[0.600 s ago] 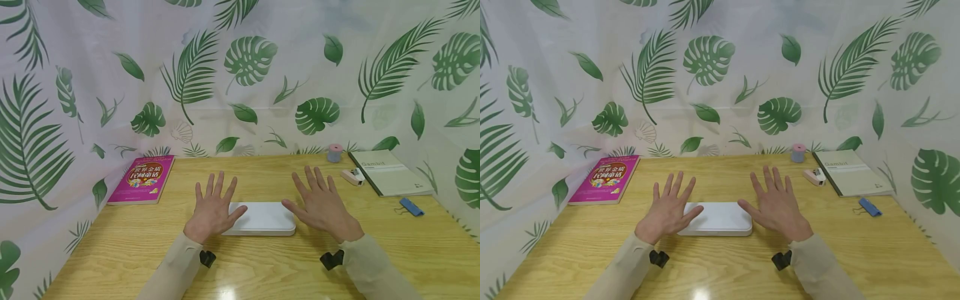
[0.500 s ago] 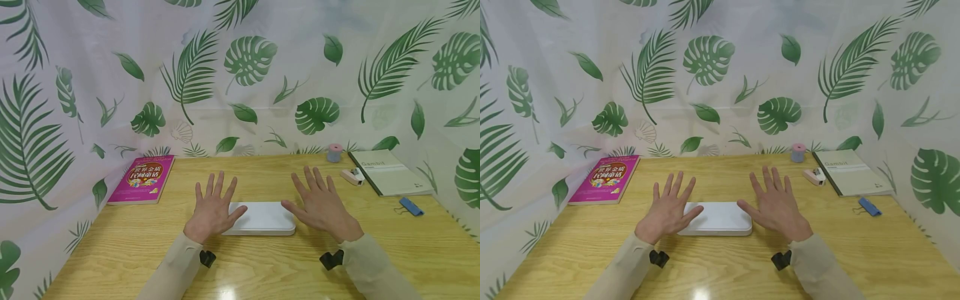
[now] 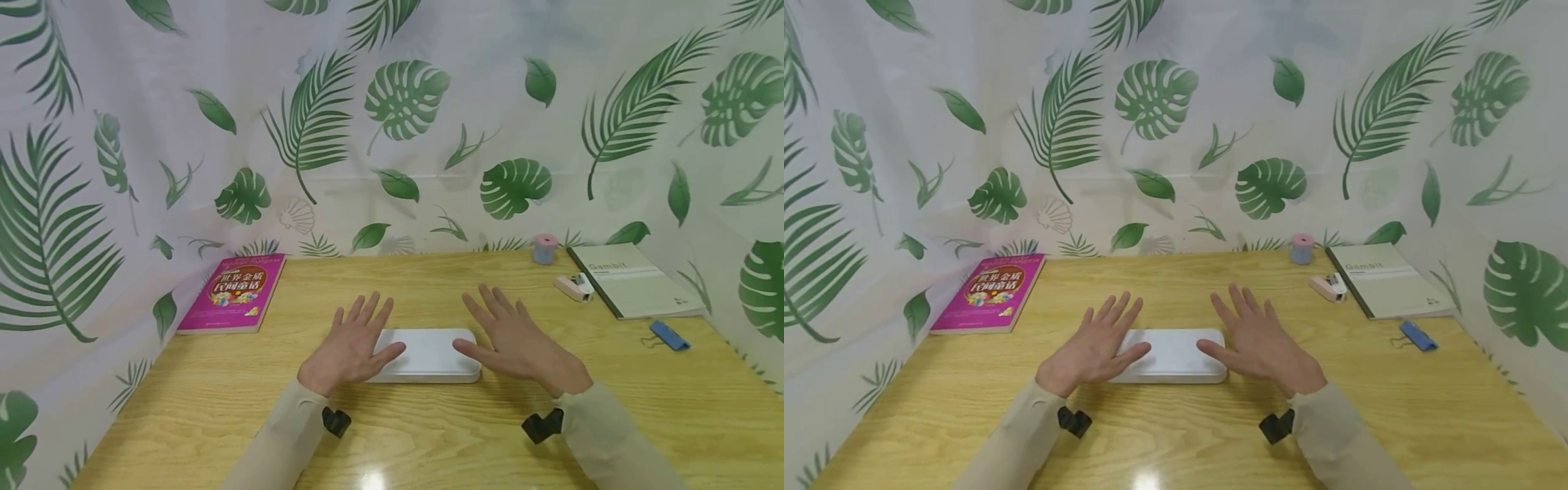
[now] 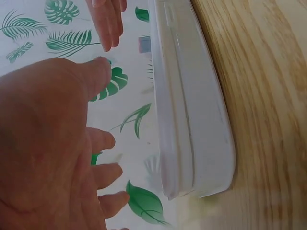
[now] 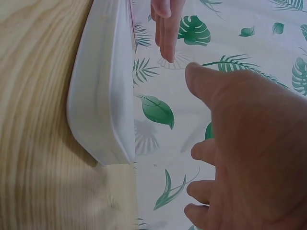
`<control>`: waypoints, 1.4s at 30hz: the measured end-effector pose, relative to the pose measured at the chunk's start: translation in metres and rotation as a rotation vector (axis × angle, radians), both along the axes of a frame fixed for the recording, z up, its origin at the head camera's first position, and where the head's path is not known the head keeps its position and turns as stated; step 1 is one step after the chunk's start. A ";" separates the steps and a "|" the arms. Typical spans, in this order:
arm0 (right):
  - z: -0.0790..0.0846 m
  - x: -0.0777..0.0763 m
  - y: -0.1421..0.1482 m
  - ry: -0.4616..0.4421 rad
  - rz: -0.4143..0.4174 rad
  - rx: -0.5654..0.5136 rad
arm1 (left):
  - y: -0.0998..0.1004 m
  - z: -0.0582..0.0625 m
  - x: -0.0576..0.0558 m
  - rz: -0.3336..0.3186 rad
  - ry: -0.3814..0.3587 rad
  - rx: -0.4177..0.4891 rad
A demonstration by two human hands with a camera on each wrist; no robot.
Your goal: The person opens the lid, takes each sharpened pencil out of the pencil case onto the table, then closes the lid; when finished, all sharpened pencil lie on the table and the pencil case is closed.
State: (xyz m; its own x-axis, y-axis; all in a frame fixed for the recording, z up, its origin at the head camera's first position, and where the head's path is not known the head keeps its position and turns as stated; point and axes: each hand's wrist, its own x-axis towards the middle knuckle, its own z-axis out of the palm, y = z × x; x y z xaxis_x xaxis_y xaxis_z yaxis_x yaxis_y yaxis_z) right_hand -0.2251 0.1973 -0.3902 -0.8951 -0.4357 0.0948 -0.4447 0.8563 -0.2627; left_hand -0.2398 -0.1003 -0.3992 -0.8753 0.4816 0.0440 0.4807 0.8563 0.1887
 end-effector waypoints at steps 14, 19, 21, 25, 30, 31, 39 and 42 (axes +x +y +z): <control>-0.010 -0.004 0.007 -0.160 0.185 -0.091 | -0.014 -0.009 -0.011 -0.180 -0.109 0.032; -0.020 -0.004 0.008 -0.226 0.199 -0.126 | -0.022 -0.014 -0.010 -0.194 -0.119 0.024; -0.024 -0.004 0.009 -0.244 0.207 -0.127 | -0.025 -0.016 -0.009 -0.190 -0.123 0.016; -0.027 -0.004 0.008 -0.247 0.212 -0.118 | -0.029 -0.018 -0.007 -0.163 -0.128 0.018; -0.029 -0.003 0.005 -0.207 0.215 -0.094 | -0.032 -0.017 -0.005 -0.113 -0.157 0.048; -0.029 -0.003 0.005 -0.198 0.216 -0.083 | -0.032 -0.017 -0.004 -0.106 -0.161 0.050; -0.027 -0.007 0.005 -0.129 0.216 -0.058 | -0.031 -0.010 -0.008 -0.078 -0.180 0.067; -0.026 -0.011 0.006 -0.121 0.225 -0.060 | -0.031 -0.008 -0.011 -0.083 -0.180 0.080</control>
State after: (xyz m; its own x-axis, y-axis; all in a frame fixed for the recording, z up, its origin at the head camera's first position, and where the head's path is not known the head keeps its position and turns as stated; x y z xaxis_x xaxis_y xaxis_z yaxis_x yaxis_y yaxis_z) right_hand -0.2358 0.2037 -0.4158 -0.7826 -0.6220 0.0244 -0.5845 0.7208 -0.3725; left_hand -0.2508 -0.1311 -0.4073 -0.8302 0.5533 -0.0683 0.5012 0.7943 0.3433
